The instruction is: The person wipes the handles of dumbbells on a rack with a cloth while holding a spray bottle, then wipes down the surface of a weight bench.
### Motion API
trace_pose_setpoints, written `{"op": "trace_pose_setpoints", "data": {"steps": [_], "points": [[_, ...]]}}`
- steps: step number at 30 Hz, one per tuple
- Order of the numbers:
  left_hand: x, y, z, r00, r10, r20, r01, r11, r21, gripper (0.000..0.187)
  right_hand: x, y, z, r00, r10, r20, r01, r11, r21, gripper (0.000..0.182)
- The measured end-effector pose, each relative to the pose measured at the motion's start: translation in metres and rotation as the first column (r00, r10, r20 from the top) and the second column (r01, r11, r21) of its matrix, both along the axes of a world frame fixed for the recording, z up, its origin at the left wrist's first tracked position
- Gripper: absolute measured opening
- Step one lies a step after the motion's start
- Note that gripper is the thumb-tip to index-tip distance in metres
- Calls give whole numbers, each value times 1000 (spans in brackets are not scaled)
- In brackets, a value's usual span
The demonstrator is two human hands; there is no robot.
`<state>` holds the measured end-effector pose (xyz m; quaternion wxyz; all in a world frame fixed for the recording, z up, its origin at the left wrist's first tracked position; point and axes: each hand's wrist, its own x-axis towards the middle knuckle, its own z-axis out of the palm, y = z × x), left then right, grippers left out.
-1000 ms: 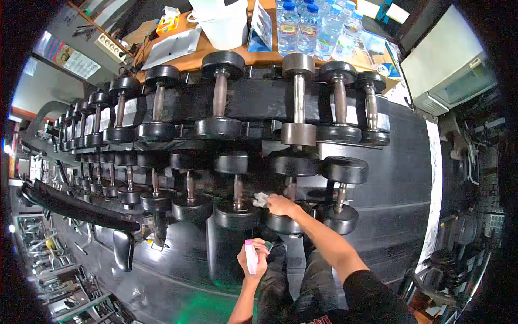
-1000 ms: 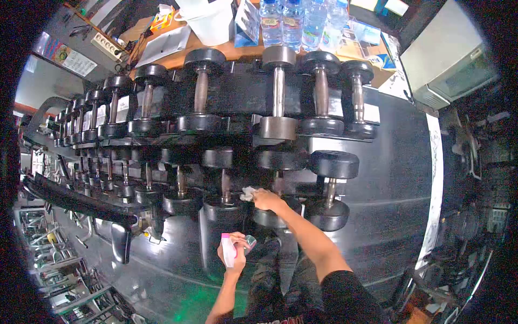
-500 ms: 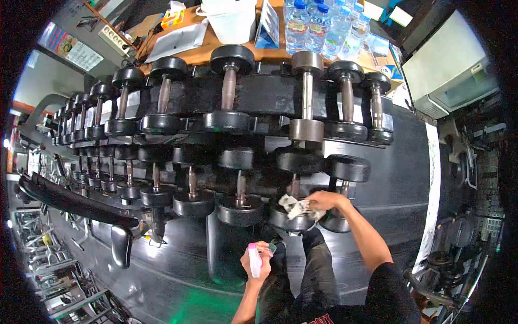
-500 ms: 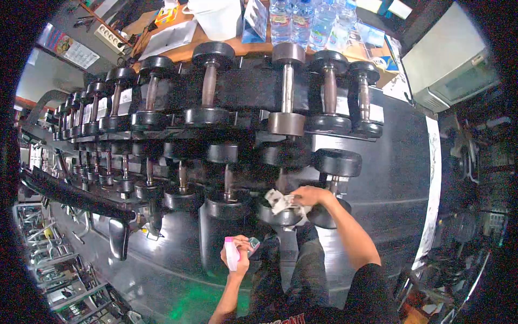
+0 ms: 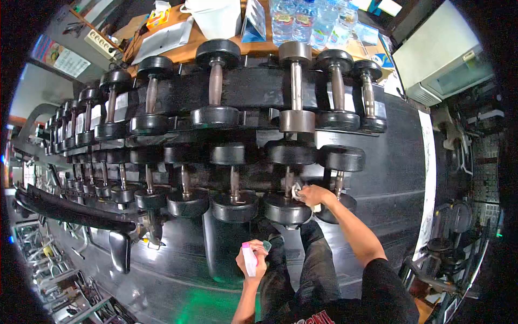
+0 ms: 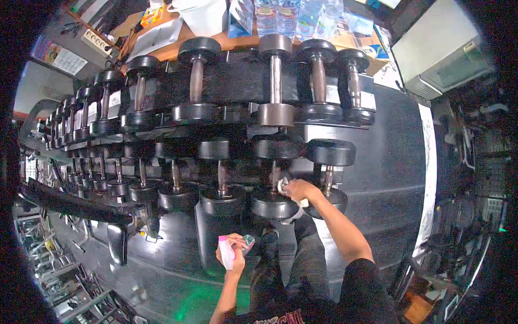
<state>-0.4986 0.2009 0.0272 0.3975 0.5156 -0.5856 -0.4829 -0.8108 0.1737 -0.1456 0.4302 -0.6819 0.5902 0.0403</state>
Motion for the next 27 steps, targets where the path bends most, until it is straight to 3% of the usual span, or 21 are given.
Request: {"op": "trace_pose_setpoints", "data": {"steps": [3,5,7,9,10,11,13,16,17,19,21,23,24,26,27], "points": [[-1,-1,-1,998,11,-54,-9,999,31,14,30,-3,88,999,-2,-40,2,1000,-14,27],[1,0,-6,1000,-16,-27,16,1000,5,14,53,-6,99,990,-132,53,134,990,-41,27],[6,0,-12,999,-32,16,33,999,-30,14,77,-16,74,975,-113,190,162,952,-261,29],[13,1,-15,991,-88,102,101,986,-133,7,106,-42,46,995,-74,68,88,970,-227,39],[14,2,-12,990,-82,114,95,989,-116,6,117,-56,30,996,64,-62,-72,989,-128,41],[16,2,-12,989,-82,121,96,988,-118,6,128,-66,28,996,64,-55,-71,989,-131,41],[18,2,-14,986,-85,140,117,964,-238,7,146,-80,25,941,-136,-311,174,980,95,35],[18,6,-16,992,-83,99,103,969,-225,8,147,-94,16,968,-93,-234,148,962,229,31],[17,9,-15,993,-75,94,95,968,-230,8,148,-89,15,967,-87,-239,142,964,223,31],[14,17,-14,997,-28,-69,26,999,-19,8,150,-70,37,948,-159,-275,158,987,-27,31],[16,21,-14,995,-90,-37,88,995,-52,10,135,-51,49,939,-165,-303,149,986,-74,31],[13,26,-13,989,-145,3,144,986,-83,12,105,-26,89,989,-149,1,147,975,-167,29],[10,29,-13,990,-139,-4,138,988,-71,12,92,-10,87,990,-143,-2,141,975,-172,29],[5,35,-17,992,-124,11,125,989,-84,14,64,24,71,956,-211,206,273,898,-346,27],[-1,38,-20,993,-116,12,116,990,-85,14,50,37,65,957,-203,207,265,899,-347,27]]}}
